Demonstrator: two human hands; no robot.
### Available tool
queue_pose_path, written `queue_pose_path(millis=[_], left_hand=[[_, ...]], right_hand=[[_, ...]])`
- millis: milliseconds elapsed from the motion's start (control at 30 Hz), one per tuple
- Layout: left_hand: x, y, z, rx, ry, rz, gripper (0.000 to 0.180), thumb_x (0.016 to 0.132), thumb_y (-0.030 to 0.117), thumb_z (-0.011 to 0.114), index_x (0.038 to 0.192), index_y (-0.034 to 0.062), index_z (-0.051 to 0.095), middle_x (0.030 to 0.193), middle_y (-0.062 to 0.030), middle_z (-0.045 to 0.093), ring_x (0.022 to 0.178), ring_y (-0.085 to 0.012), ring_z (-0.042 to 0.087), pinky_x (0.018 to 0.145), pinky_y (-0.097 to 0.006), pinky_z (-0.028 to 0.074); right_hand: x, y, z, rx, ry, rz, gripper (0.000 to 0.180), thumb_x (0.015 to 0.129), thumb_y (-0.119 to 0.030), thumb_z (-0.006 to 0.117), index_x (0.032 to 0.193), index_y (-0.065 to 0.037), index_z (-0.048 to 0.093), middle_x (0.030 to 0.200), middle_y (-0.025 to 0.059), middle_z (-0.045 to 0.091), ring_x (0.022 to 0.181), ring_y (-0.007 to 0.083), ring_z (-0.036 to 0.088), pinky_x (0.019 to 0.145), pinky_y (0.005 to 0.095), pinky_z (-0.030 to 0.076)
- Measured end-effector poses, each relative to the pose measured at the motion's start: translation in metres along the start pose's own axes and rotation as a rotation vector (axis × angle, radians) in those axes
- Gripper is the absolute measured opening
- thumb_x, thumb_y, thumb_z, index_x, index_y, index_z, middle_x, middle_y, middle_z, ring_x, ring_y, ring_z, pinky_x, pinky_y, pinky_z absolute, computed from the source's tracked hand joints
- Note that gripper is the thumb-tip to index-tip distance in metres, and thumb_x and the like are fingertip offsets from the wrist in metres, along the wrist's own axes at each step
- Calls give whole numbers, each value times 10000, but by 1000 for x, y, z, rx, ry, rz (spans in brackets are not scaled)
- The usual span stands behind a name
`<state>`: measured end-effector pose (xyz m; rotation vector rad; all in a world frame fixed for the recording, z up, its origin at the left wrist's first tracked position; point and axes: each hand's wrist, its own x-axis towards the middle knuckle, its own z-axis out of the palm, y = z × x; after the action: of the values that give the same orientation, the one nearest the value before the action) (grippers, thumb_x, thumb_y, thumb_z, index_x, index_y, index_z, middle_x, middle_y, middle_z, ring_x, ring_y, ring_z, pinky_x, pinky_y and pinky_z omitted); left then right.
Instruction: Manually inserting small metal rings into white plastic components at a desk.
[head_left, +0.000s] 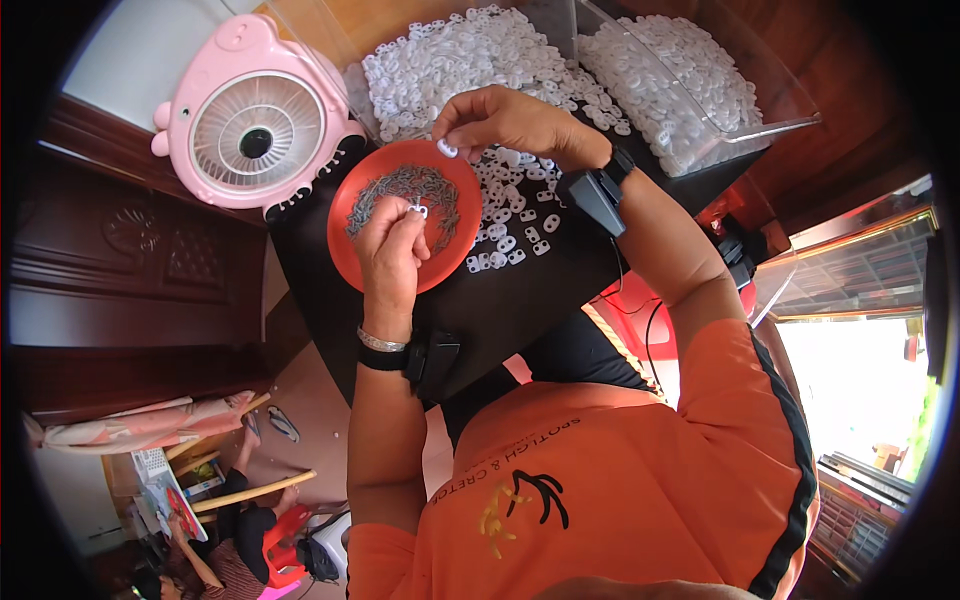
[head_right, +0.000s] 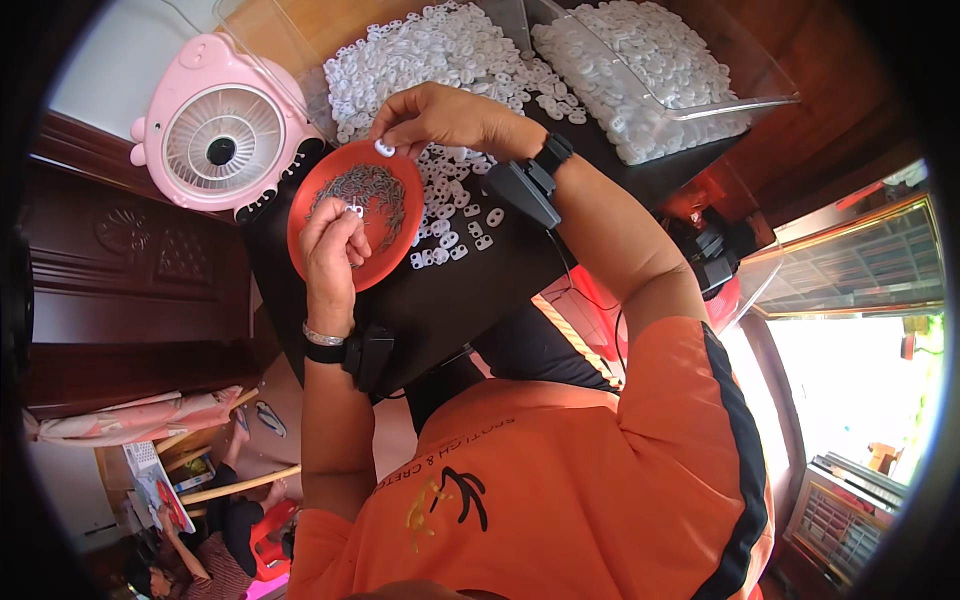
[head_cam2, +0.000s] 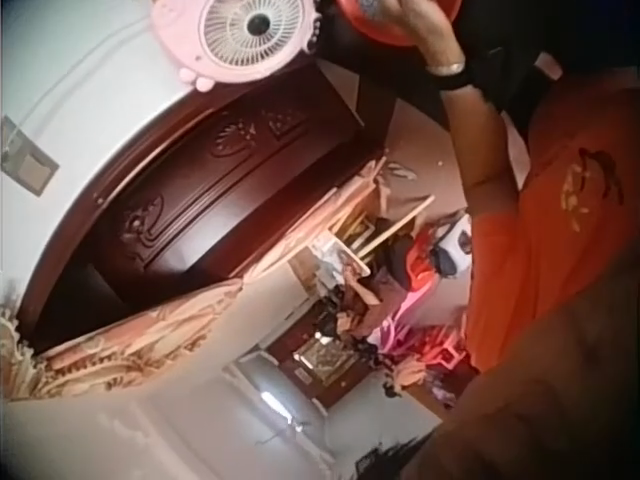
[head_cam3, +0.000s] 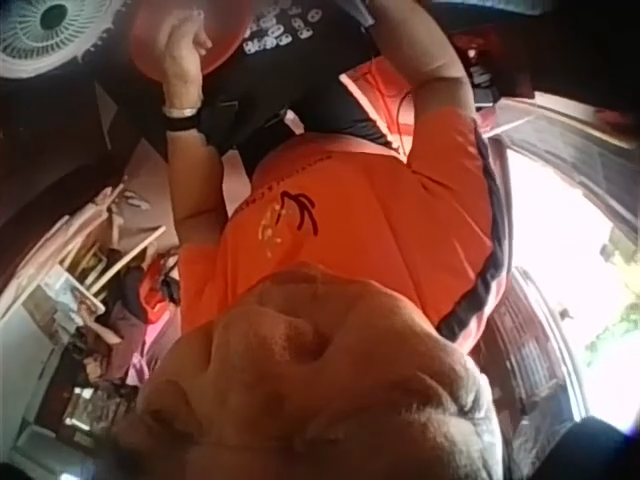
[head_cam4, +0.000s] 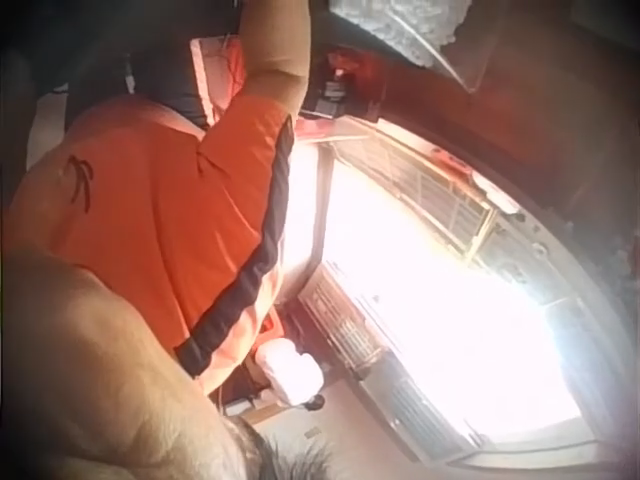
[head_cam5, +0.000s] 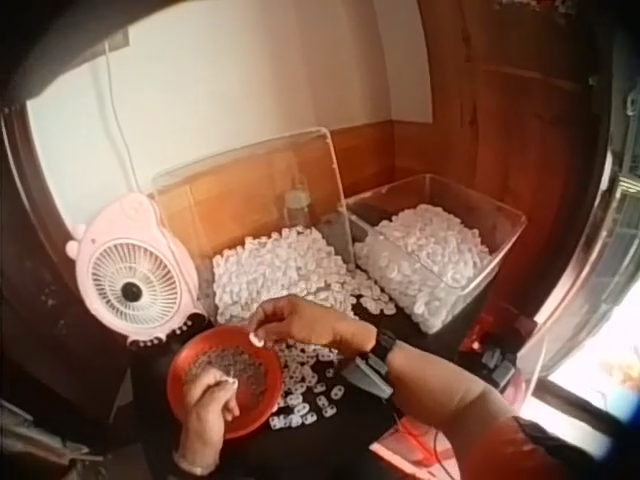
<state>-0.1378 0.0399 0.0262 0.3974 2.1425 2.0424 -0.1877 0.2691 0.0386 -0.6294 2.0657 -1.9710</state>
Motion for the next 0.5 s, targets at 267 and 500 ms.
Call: queue_pose_path(millis=[267, 500], left_hand=[[-1, 2, 1, -29, -12, -8, 106, 847, 66, 519, 746, 36, 511, 597, 21, 456, 495, -47, 413, 454, -194, 321], [-1, 1, 2, -71, -42, -32, 92, 851, 64, 514, 770, 22, 520, 636, 11, 457, 516, -55, 418, 471, -198, 341]], right_hand=[[-1, -3, 33, 121, -55, 43, 171, 861, -147, 643, 998, -46, 661, 837, -23, 641, 727, 57, 574, 678, 202, 485], [-2, -4, 38, 98, -72, 23, 179, 858, -131, 648, 1006, -34, 673, 803, -25, 632, 698, 48, 556, 663, 204, 472]])
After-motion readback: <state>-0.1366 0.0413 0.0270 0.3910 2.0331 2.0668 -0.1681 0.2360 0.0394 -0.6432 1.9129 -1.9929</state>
